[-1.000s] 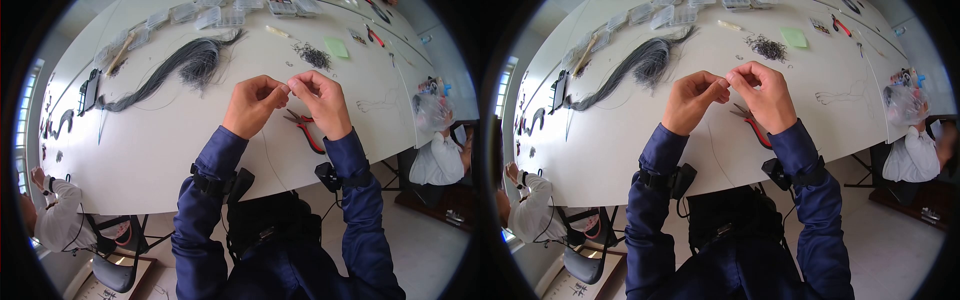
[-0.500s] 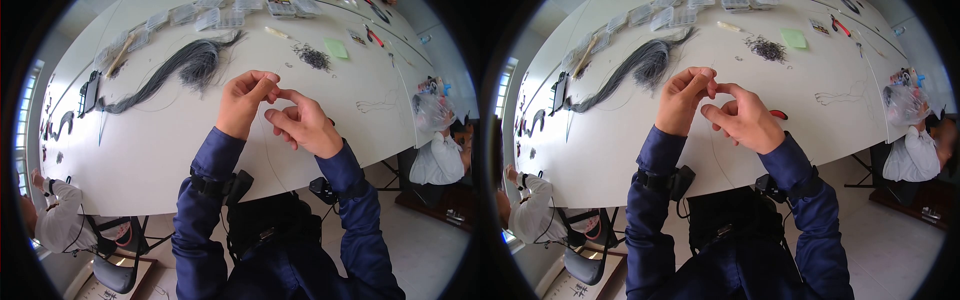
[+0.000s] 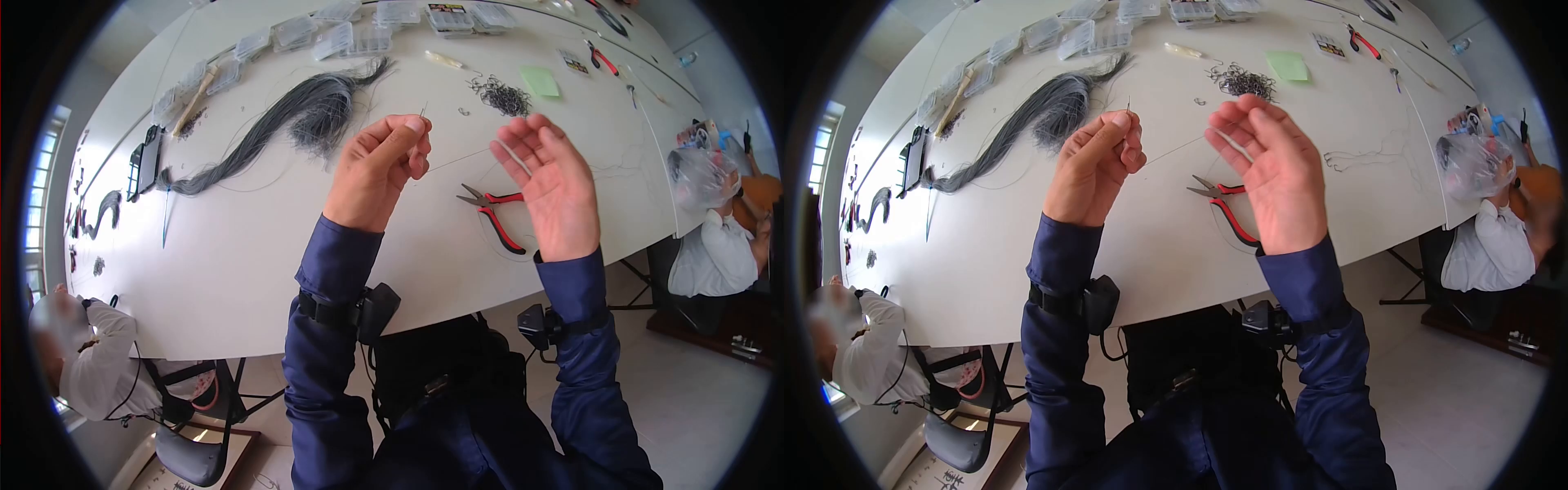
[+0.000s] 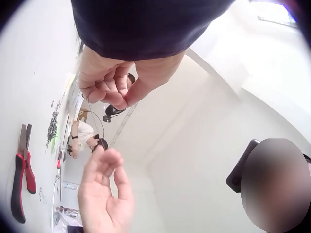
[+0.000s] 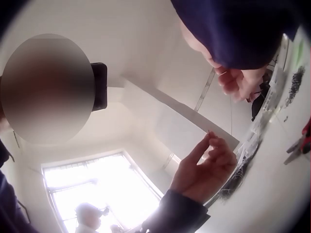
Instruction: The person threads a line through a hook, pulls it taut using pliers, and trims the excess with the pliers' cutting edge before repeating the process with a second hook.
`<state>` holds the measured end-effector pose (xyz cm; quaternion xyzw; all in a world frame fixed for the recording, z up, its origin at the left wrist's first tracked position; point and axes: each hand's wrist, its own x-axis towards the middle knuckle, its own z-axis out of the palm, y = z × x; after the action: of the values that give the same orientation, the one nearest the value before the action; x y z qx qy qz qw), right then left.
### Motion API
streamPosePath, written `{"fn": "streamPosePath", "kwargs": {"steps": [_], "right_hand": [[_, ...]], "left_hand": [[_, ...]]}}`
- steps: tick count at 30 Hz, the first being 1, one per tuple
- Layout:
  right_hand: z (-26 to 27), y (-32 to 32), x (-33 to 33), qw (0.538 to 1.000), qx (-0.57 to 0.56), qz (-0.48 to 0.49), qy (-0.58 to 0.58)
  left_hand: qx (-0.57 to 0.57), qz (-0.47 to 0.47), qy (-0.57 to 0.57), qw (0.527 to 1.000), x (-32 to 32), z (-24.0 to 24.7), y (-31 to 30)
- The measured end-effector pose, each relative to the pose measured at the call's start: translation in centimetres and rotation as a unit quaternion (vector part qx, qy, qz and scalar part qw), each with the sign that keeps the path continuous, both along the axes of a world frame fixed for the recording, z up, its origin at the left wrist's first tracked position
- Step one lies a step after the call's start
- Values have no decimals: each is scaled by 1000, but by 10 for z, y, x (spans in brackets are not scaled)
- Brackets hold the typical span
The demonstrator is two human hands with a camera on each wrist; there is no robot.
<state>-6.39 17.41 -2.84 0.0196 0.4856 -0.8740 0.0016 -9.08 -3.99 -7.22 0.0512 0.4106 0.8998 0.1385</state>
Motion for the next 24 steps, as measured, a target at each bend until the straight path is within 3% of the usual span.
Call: {"fn": "streamPosePath", "kwargs": {"steps": [2,6,9,15,24], "right_hand": [[7,29,-9,998,-34,-55,17],[22,53,-13,999,-4,-40,-28],[14,57,-15,999,20,-26,1],[11,28,1,990,20,91,-107],[47,-26,20,981,68,172,65]], "left_hand": [[-17,-3,2,1000,-1,1,-6],[-29,4,19,999,1,6,-11],[-58,12,20,998,1,5,-9],[-57,61,41,996,10,13,-44],[-173,167,73,968,97,38,-137]]}}
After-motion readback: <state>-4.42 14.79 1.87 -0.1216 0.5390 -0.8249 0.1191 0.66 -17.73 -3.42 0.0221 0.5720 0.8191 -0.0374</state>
